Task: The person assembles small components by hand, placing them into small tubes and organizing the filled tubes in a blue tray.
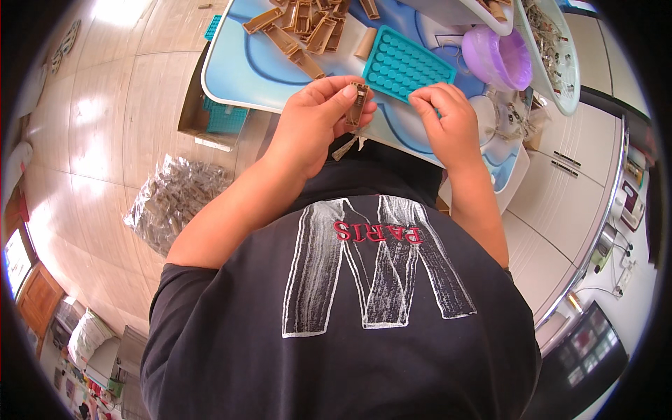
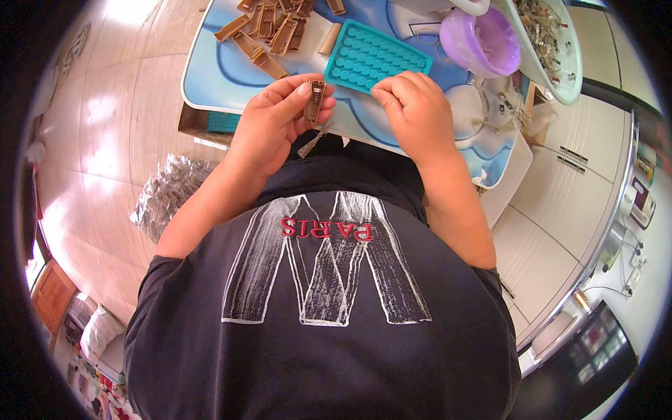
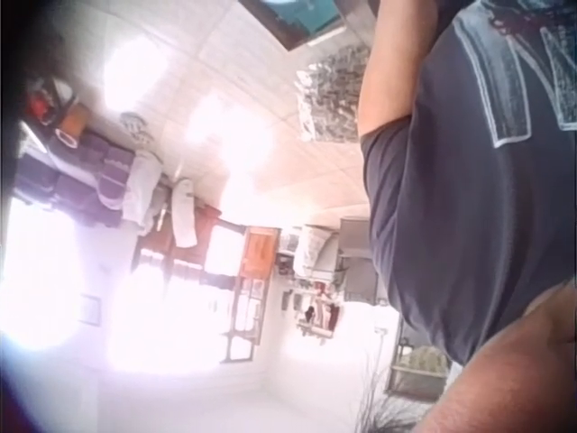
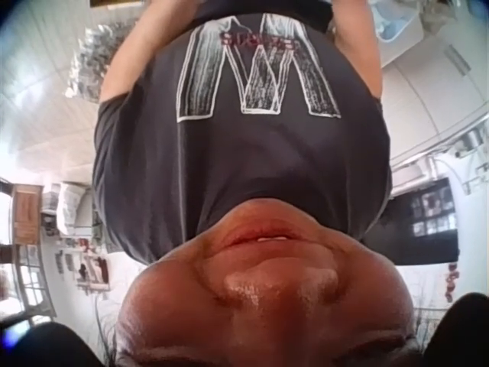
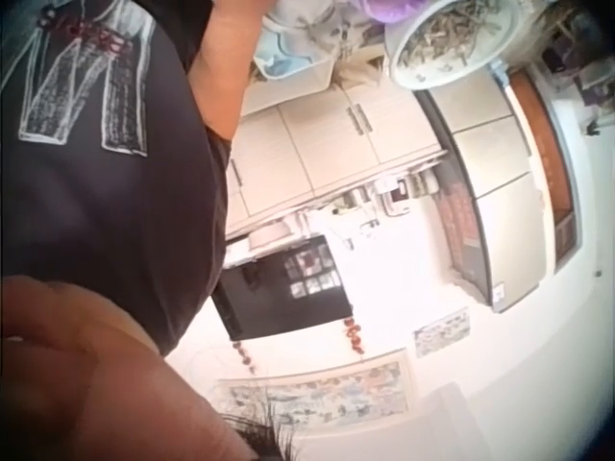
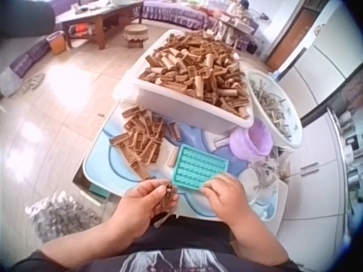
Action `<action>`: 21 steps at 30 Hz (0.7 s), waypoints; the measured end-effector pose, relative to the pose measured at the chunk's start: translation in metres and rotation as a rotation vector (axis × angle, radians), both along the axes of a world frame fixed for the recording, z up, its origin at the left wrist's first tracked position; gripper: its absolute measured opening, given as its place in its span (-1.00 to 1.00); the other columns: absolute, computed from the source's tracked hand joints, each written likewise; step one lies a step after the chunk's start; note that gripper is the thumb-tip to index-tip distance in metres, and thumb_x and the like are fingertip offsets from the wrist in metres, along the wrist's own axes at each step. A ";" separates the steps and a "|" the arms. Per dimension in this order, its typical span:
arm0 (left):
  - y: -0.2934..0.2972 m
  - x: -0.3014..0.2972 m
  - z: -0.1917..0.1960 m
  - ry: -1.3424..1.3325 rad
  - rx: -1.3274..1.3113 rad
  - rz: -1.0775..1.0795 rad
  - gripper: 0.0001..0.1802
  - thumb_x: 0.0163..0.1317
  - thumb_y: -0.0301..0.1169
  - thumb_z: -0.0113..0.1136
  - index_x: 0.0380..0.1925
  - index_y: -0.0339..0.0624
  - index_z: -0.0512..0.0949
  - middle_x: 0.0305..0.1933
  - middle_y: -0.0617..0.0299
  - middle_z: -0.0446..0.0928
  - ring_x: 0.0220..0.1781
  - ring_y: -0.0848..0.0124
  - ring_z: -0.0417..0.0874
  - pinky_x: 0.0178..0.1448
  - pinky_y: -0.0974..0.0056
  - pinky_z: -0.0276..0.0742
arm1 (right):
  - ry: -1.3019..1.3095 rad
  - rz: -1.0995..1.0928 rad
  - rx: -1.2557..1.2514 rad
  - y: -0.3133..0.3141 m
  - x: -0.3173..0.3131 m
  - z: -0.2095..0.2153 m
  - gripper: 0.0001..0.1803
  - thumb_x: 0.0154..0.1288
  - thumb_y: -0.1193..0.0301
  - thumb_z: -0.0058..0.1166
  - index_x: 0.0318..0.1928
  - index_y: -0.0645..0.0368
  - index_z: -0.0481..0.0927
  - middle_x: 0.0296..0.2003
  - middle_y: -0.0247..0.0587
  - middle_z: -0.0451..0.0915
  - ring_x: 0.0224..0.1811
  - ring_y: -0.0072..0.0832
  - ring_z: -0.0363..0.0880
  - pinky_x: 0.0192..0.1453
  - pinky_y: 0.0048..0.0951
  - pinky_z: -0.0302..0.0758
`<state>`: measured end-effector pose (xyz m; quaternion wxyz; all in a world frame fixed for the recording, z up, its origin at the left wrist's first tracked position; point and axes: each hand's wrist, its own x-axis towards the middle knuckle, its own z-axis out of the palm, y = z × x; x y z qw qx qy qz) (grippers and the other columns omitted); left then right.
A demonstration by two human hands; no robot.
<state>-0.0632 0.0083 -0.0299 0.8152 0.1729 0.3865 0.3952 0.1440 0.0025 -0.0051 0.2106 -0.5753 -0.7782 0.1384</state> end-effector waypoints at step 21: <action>0.024 0.079 0.028 0.815 1.118 -0.290 -0.83 0.10 -0.37 0.25 -0.36 -0.21 0.52 -0.40 0.20 0.56 -0.36 0.31 0.59 -0.31 0.29 0.50 | 1.138 -0.648 -0.549 -0.052 0.120 -0.002 -0.77 0.18 0.29 0.18 -0.27 0.18 0.58 -0.52 -0.52 0.47 -0.55 -0.77 0.29 -0.44 -0.72 0.20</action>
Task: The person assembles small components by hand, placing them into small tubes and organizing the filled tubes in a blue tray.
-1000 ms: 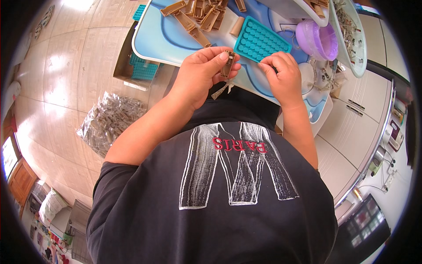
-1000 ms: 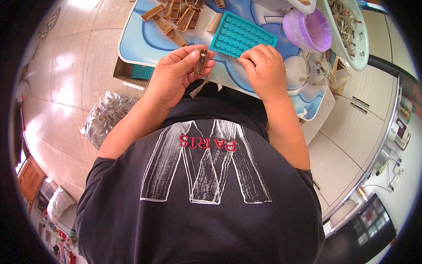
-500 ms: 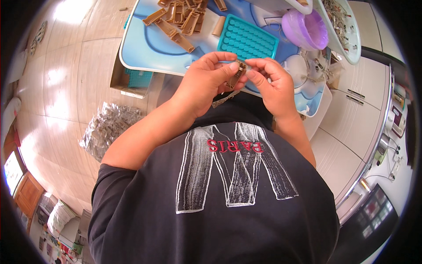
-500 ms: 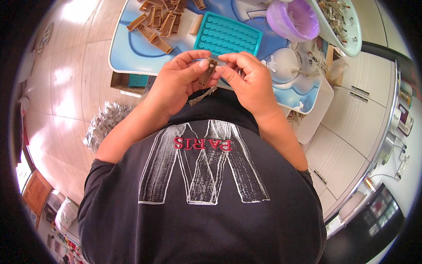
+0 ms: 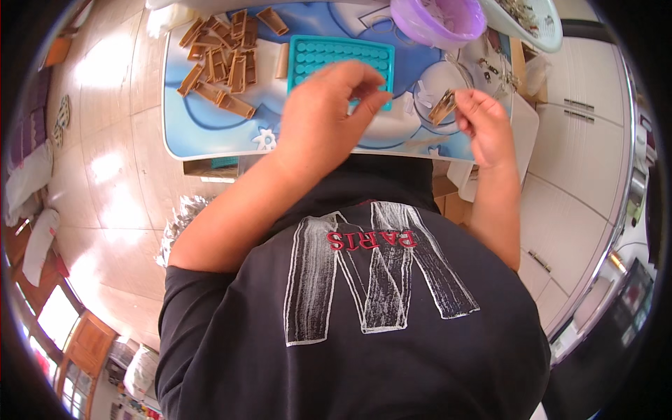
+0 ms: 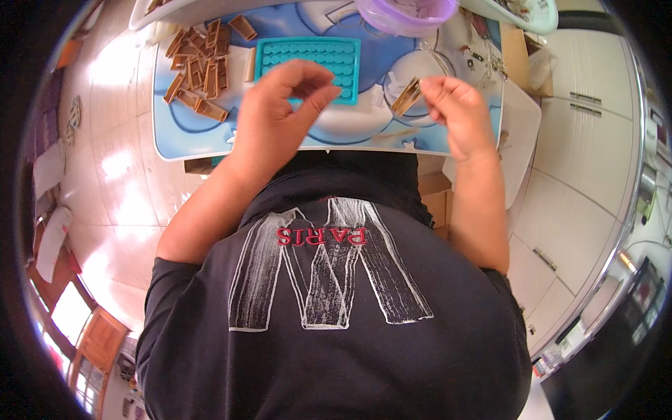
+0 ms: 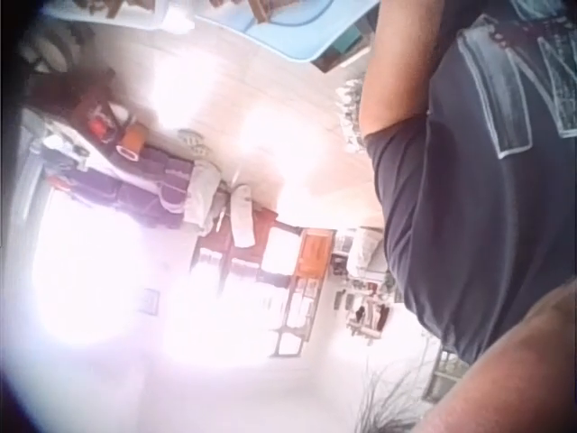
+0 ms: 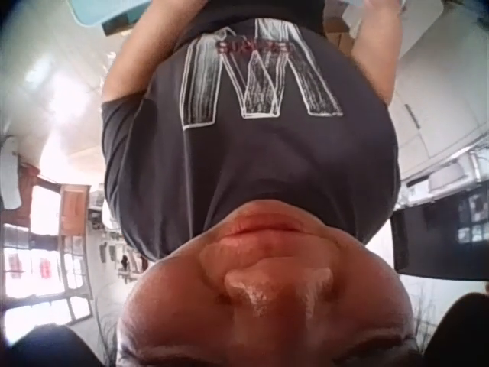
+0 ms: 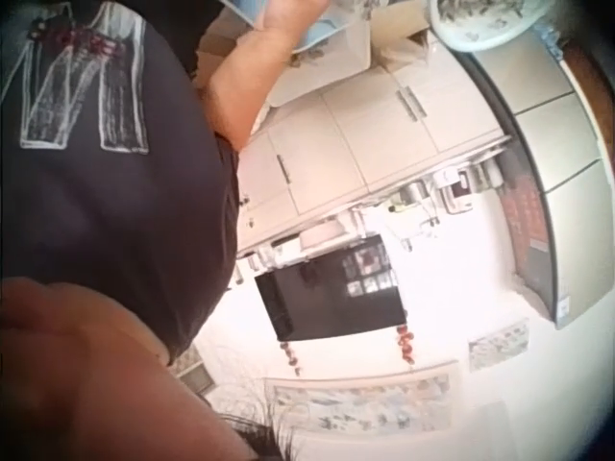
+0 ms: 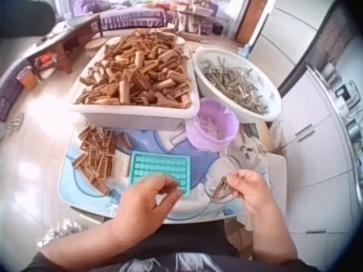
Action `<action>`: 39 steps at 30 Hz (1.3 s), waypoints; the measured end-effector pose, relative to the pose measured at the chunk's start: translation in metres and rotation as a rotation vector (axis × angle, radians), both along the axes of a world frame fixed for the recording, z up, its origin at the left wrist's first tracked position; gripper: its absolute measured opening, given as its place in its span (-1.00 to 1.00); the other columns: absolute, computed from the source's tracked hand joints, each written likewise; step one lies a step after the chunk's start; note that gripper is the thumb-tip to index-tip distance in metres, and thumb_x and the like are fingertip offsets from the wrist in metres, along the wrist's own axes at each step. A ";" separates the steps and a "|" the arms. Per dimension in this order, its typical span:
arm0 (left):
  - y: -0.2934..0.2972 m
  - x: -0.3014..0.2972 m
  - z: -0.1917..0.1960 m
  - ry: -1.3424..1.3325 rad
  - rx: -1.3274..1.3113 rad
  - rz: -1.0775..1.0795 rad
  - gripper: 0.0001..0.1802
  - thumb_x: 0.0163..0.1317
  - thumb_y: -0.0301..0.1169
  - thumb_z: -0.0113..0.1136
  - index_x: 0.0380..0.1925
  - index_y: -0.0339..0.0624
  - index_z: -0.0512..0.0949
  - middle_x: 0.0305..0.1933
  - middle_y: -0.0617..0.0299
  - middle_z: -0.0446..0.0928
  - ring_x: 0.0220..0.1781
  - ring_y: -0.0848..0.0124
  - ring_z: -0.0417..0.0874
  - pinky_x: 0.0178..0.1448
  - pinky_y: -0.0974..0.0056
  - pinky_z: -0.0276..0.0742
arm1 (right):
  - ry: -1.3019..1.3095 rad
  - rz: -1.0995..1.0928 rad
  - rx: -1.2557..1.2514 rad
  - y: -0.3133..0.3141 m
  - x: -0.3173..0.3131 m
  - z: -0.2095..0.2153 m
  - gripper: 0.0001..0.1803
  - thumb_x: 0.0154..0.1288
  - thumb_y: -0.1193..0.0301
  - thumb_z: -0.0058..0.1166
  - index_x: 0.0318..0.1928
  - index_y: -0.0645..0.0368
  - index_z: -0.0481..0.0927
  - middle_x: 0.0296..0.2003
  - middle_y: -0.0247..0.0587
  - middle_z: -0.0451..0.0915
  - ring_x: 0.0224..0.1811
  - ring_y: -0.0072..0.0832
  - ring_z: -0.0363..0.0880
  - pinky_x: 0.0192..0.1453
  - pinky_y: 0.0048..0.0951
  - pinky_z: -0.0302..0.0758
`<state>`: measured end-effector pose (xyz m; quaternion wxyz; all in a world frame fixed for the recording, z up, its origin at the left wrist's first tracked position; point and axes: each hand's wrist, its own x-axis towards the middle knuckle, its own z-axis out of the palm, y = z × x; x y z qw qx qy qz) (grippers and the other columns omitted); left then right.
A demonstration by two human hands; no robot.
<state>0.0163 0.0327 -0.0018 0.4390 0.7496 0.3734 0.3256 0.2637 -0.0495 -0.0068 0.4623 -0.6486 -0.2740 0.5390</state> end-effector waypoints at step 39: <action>0.007 0.029 -0.018 0.391 0.236 -0.170 -0.94 -0.14 -0.43 0.22 -0.59 -0.03 0.54 -0.47 0.33 0.50 -0.45 0.28 0.56 -0.44 0.23 0.45 | -0.112 0.200 -0.230 0.018 -0.071 -0.007 -0.83 0.20 0.43 0.02 -0.34 0.32 0.56 -0.62 -0.23 0.57 -0.68 -0.53 0.54 -0.56 -0.52 0.43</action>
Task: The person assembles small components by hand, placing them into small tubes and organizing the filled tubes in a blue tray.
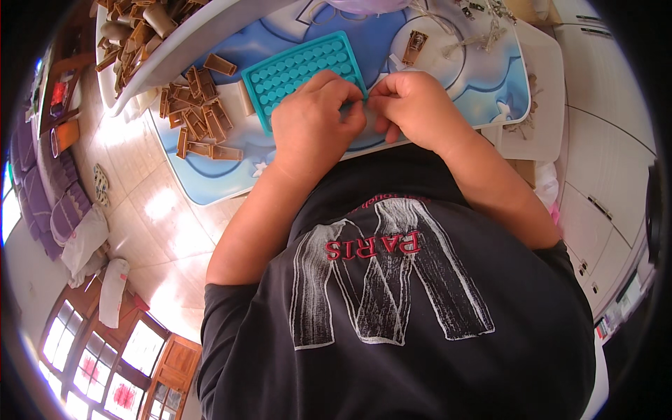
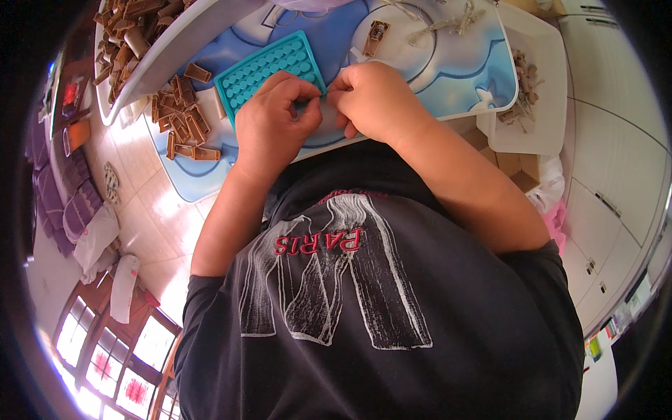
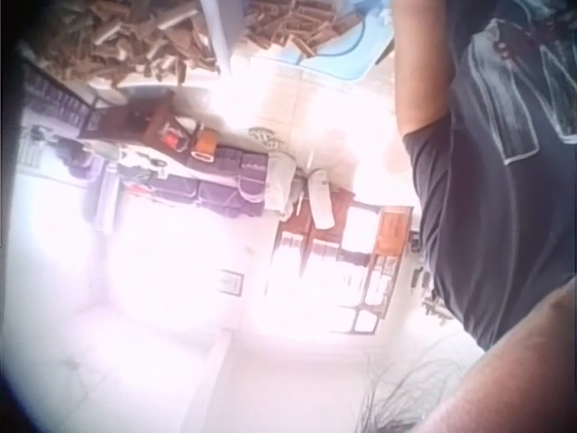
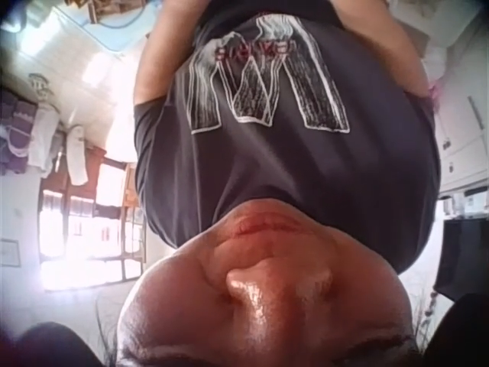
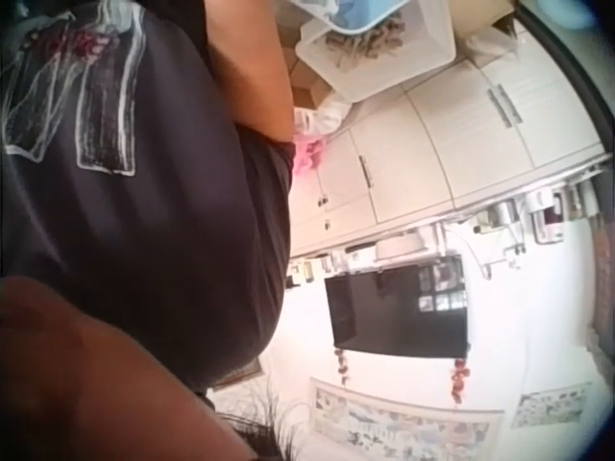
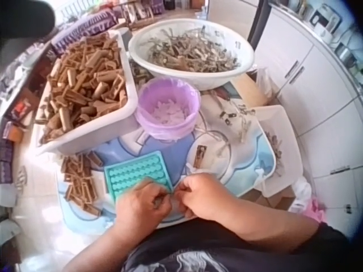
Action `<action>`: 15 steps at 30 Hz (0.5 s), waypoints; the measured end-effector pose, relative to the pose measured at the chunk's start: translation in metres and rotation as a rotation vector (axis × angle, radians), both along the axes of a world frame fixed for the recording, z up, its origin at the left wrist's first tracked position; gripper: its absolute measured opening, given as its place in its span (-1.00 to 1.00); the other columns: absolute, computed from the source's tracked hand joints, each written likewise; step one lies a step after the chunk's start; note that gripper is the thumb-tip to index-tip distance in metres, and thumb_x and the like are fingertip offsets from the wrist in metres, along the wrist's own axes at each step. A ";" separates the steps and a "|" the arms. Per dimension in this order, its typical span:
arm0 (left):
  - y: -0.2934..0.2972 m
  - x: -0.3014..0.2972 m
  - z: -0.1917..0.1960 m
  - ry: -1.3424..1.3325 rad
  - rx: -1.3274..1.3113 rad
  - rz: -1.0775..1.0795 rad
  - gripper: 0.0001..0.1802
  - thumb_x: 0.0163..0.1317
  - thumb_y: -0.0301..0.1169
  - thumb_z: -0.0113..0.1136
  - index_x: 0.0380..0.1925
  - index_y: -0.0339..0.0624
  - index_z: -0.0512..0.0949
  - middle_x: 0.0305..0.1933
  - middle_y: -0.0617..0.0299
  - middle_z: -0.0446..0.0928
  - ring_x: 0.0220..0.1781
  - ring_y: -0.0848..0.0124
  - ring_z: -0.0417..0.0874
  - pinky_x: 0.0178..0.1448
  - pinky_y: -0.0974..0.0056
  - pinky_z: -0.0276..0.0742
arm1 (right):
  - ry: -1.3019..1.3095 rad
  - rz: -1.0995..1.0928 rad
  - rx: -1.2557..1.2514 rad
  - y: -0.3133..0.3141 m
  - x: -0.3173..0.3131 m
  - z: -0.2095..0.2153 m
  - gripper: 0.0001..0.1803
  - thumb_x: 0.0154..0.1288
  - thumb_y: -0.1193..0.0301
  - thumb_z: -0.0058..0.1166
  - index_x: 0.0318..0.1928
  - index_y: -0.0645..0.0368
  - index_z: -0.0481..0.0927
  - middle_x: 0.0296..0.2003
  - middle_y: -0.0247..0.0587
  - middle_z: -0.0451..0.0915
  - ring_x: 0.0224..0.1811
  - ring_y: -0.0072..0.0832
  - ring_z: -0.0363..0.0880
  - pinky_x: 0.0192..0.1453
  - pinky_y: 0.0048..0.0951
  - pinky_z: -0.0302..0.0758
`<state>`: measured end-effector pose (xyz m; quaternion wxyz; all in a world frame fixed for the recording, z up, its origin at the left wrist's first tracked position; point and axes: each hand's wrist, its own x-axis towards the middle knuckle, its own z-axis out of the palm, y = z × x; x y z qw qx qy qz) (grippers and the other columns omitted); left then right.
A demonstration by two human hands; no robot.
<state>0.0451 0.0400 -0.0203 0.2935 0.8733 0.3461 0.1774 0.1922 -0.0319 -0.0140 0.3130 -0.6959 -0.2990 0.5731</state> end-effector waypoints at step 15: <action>0.011 -0.010 0.025 -0.230 -0.232 0.042 -0.89 -0.10 -0.52 0.28 -0.49 -0.13 0.58 -0.46 0.32 0.50 -0.63 0.52 0.41 -0.52 0.42 0.36 | -0.022 -0.021 -0.003 0.001 -0.003 0.002 -0.80 0.21 0.42 0.00 -0.36 0.34 0.56 -0.62 -0.21 0.56 -0.67 -0.52 0.55 -0.53 -0.49 0.46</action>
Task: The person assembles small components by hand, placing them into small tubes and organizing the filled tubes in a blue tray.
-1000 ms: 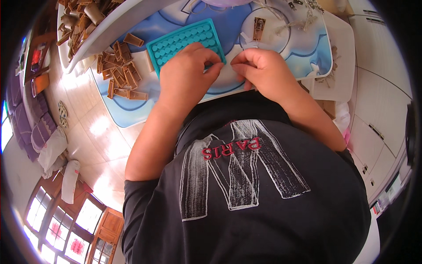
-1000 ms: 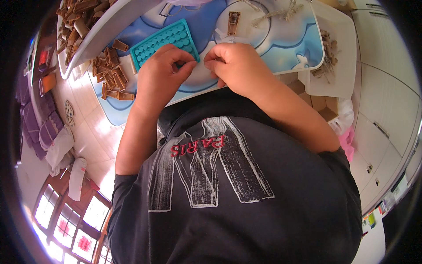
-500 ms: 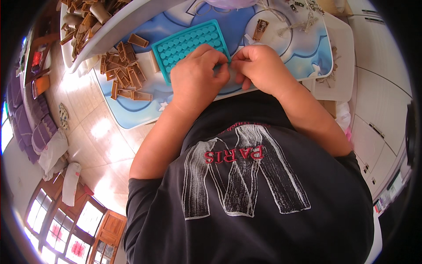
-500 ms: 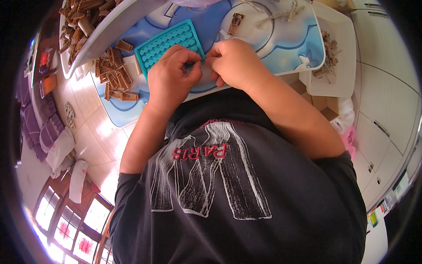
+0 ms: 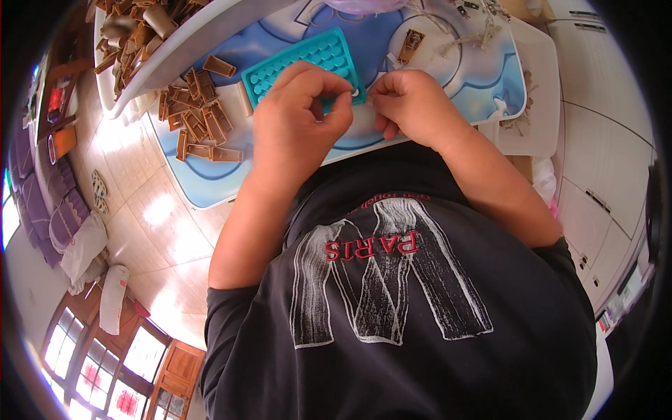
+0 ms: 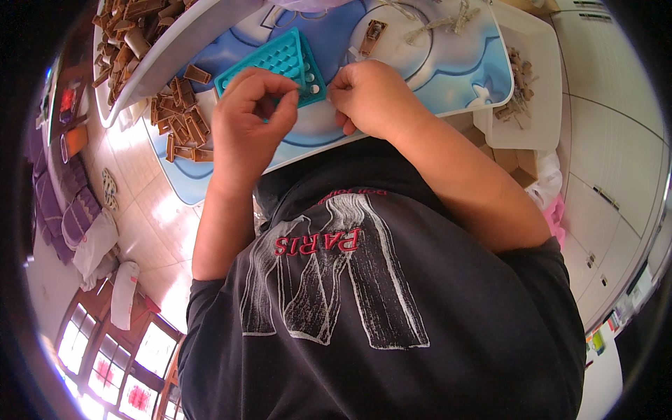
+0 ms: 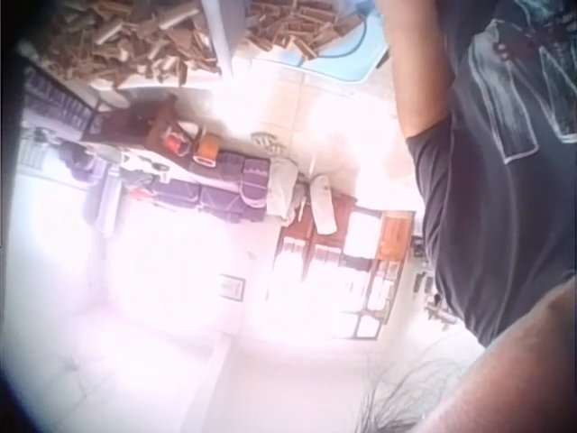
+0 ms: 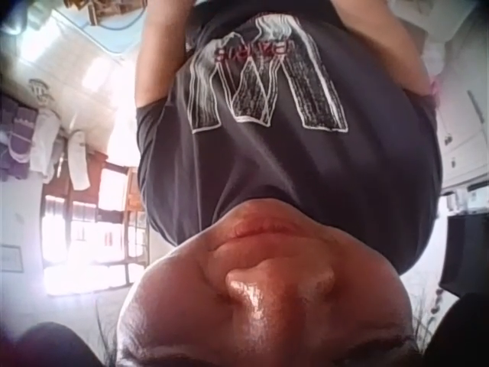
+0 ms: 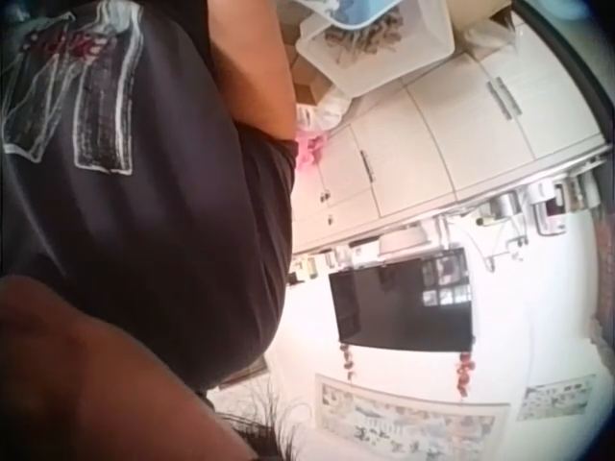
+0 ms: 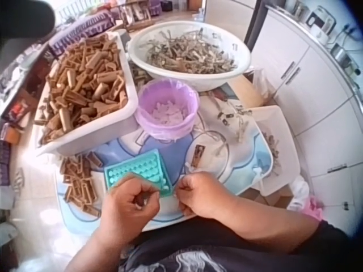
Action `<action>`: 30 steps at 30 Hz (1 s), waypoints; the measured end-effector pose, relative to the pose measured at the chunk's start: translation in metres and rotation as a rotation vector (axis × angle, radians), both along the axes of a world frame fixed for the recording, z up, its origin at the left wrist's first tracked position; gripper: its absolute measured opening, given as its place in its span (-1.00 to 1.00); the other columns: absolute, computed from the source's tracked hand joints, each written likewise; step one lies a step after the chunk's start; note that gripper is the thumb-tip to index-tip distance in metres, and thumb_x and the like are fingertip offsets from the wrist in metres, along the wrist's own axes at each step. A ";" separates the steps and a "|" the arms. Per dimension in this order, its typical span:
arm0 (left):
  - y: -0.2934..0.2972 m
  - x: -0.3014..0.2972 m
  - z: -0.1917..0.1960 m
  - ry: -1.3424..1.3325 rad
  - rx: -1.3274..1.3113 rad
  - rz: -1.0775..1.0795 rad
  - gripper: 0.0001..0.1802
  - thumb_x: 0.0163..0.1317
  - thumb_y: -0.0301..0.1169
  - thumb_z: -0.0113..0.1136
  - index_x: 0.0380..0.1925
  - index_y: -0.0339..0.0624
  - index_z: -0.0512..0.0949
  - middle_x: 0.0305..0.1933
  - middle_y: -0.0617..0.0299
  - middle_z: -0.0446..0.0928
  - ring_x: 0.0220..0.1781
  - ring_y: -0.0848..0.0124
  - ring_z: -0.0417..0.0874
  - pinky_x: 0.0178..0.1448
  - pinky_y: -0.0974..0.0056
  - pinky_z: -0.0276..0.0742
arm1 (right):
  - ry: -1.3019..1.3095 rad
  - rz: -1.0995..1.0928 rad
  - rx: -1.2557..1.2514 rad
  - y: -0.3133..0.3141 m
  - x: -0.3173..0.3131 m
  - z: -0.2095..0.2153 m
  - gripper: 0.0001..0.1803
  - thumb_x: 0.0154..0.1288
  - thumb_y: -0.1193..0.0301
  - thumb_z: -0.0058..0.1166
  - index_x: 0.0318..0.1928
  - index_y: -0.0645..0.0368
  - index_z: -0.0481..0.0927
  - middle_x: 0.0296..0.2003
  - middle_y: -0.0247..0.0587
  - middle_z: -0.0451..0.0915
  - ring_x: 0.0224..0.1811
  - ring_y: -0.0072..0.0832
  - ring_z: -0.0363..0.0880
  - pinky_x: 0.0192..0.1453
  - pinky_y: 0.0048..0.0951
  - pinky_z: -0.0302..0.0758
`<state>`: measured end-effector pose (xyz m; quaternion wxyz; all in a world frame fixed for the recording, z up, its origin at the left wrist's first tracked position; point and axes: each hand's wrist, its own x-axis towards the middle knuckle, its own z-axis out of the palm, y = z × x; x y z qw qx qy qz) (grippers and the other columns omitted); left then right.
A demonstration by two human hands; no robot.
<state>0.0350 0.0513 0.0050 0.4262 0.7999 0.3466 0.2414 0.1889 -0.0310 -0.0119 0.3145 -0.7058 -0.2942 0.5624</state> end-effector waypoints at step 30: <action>0.049 -0.132 0.022 -1.076 -0.325 0.577 -0.87 0.29 -0.43 0.03 -0.33 -0.28 0.48 -0.47 0.28 0.46 -0.51 0.59 0.36 -0.43 0.52 0.28 | -0.018 -0.042 -0.003 -0.007 -0.004 -0.002 -0.79 0.24 0.36 0.05 -0.22 0.25 0.55 -0.56 -0.30 0.55 -0.66 -0.60 0.47 -0.59 -0.59 0.30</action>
